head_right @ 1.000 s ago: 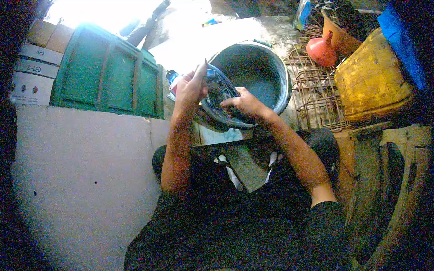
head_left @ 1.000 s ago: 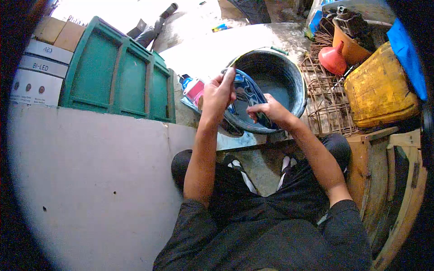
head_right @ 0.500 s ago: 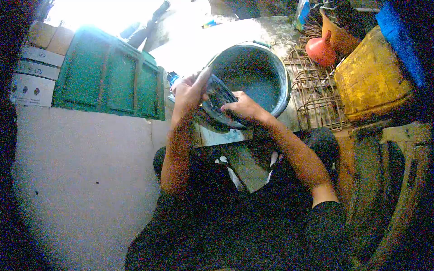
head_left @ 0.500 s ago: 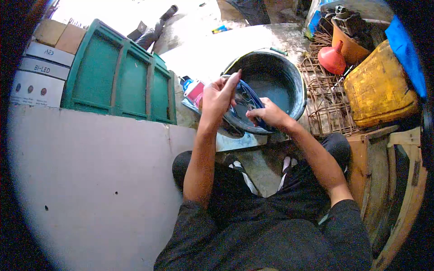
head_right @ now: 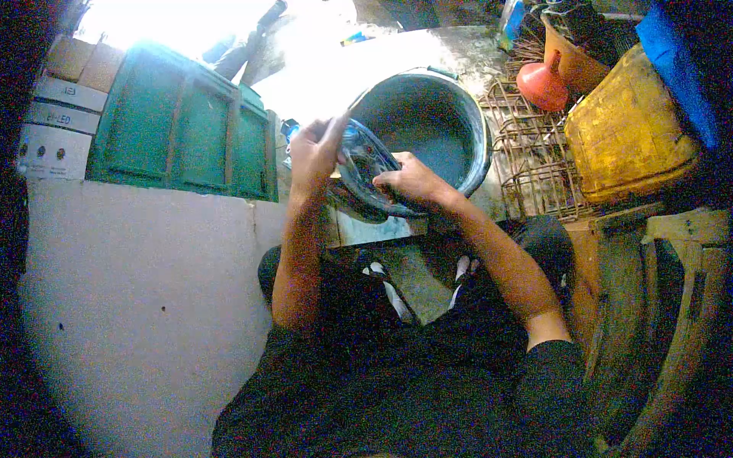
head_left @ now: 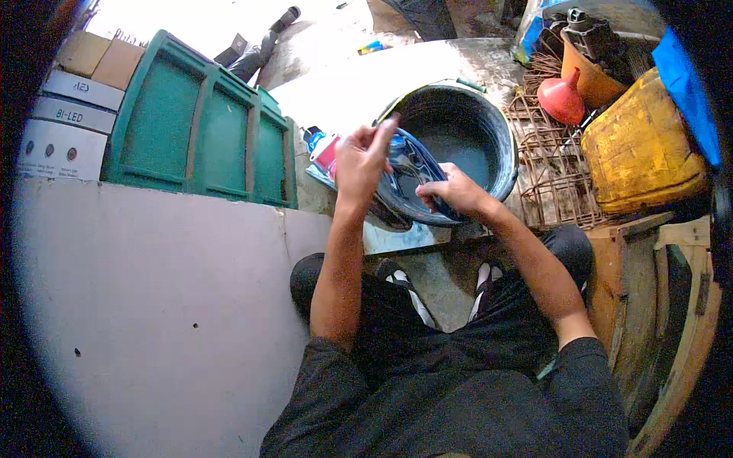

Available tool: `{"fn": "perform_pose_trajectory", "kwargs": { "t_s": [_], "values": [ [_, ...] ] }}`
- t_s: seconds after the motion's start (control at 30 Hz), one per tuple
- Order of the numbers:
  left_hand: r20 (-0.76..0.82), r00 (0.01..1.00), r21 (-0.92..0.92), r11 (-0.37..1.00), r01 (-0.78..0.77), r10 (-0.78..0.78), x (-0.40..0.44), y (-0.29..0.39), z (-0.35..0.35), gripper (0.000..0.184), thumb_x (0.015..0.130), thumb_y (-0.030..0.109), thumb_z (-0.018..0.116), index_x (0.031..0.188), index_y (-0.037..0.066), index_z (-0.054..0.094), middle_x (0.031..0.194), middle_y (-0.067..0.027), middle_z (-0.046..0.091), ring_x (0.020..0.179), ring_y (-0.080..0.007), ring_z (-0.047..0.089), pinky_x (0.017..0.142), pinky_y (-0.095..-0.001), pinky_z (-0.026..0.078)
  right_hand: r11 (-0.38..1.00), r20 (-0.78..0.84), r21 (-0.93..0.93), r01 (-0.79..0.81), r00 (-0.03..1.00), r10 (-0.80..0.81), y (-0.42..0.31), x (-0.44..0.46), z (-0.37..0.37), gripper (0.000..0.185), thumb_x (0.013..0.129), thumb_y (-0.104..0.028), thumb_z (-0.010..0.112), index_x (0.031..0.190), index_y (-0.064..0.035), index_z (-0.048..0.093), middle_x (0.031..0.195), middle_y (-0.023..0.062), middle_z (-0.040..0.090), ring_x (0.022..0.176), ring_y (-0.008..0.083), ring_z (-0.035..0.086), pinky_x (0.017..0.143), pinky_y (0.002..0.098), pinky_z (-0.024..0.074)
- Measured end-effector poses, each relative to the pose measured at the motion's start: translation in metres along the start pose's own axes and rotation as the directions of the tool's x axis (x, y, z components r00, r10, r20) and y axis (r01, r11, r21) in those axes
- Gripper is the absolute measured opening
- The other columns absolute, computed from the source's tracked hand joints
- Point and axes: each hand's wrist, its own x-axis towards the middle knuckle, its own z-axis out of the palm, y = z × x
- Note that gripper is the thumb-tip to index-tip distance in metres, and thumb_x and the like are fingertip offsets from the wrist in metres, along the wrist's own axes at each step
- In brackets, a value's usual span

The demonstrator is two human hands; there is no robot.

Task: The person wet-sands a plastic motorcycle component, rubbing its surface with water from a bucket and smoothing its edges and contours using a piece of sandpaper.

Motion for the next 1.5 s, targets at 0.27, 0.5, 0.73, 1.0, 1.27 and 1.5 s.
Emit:
{"fn": "perform_pose_trajectory", "kwargs": {
  "t_s": [0.27, 0.5, 0.73, 1.0, 1.27, 1.5],
  "values": [
    [-0.013, 1.0, -0.042, 0.999, -0.027, 0.026, 0.001, -0.002, 0.0, 0.028, 0.089, 0.025, 0.068, 0.079, 0.0, 0.062, 0.059, 0.0019, 0.054, 0.045, -0.0037, 0.047, 0.039, -0.0199, 0.038, 0.997, 0.002, -0.071, 0.004, 1.0, -0.003, 0.005, -0.002, -0.004, 0.014, 0.082, -0.015, 0.066, 0.075, -0.003, 0.062, 0.062, 0.0048, 0.061, 0.054, 0.0128, 0.056, 0.054, 0.0269, 0.0439],
    [-0.011, 0.999, -0.044, 0.999, 0.03, -0.031, 0.0, -0.003, -0.001, 0.027, 0.089, 0.024, 0.069, 0.076, 0.001, 0.064, 0.058, 0.0014, 0.055, 0.046, -0.0033, 0.047, 0.04, -0.0186, 0.037, 0.998, -0.005, -0.049, -0.025, 1.0, 0.025, -0.002, -0.002, -0.001, 0.014, 0.081, -0.014, 0.066, 0.077, -0.0019, 0.062, 0.063, 0.0056, 0.061, 0.054, 0.0137, 0.057, 0.053, 0.0276, 0.0447],
    [0.016, 1.0, -0.041, 0.999, -0.011, 0.011, 0.001, -0.005, 0.001, 0.028, 0.088, 0.026, 0.07, 0.076, 0.001, 0.064, 0.06, 0.0013, 0.055, 0.046, -0.0038, 0.048, 0.039, -0.0199, 0.038, 1.0, -0.013, -0.004, -0.013, 1.0, 0.013, 0.007, 0.001, -0.003, 0.014, 0.082, -0.014, 0.066, 0.076, -0.002, 0.062, 0.063, 0.0049, 0.061, 0.053, 0.0135, 0.057, 0.053, 0.0278, 0.0453],
    [-0.047, 0.994, -0.044, 0.994, -0.1, 0.098, 0.004, -0.008, 0.001, 0.026, 0.089, 0.021, 0.068, 0.074, 0.002, 0.061, 0.059, 0.0012, 0.054, 0.046, -0.0034, 0.048, 0.039, -0.0195, 0.038, 1.0, -0.018, -0.007, -0.019, 1.0, 0.019, 0.004, -0.001, -0.002, 0.014, 0.081, -0.014, 0.066, 0.075, -0.0021, 0.061, 0.063, 0.0042, 0.06, 0.053, 0.0128, 0.057, 0.053, 0.0276, 0.0449],
    [0.031, 0.999, -0.089, 0.995, -0.034, 0.036, -0.005, 0.007, 0.004, 0.026, 0.09, 0.023, 0.068, 0.078, 0.001, 0.062, 0.059, 0.0022, 0.054, 0.044, -0.0033, 0.046, 0.038, -0.0195, 0.037, 0.999, -0.01, -0.027, -0.021, 1.0, 0.021, -0.008, -0.002, -0.002, 0.015, 0.081, -0.016, 0.067, 0.078, -0.0021, 0.061, 0.063, 0.0041, 0.059, 0.054, 0.0133, 0.056, 0.053, 0.0275, 0.0448],
    [0.026, 0.996, -0.033, 0.996, -0.079, 0.08, -0.008, 0.006, 0.008, 0.026, 0.089, 0.024, 0.068, 0.08, 0.0, 0.063, 0.06, 0.0019, 0.054, 0.046, -0.0031, 0.047, 0.038, -0.0197, 0.037, 1.0, -0.006, -0.001, 0.0, 1.0, 0.0, -0.002, 0.001, -0.004, 0.015, 0.081, -0.015, 0.067, 0.075, -0.0034, 0.061, 0.062, 0.0043, 0.06, 0.054, 0.013, 0.057, 0.052, 0.0271, 0.044]
  ]
}}
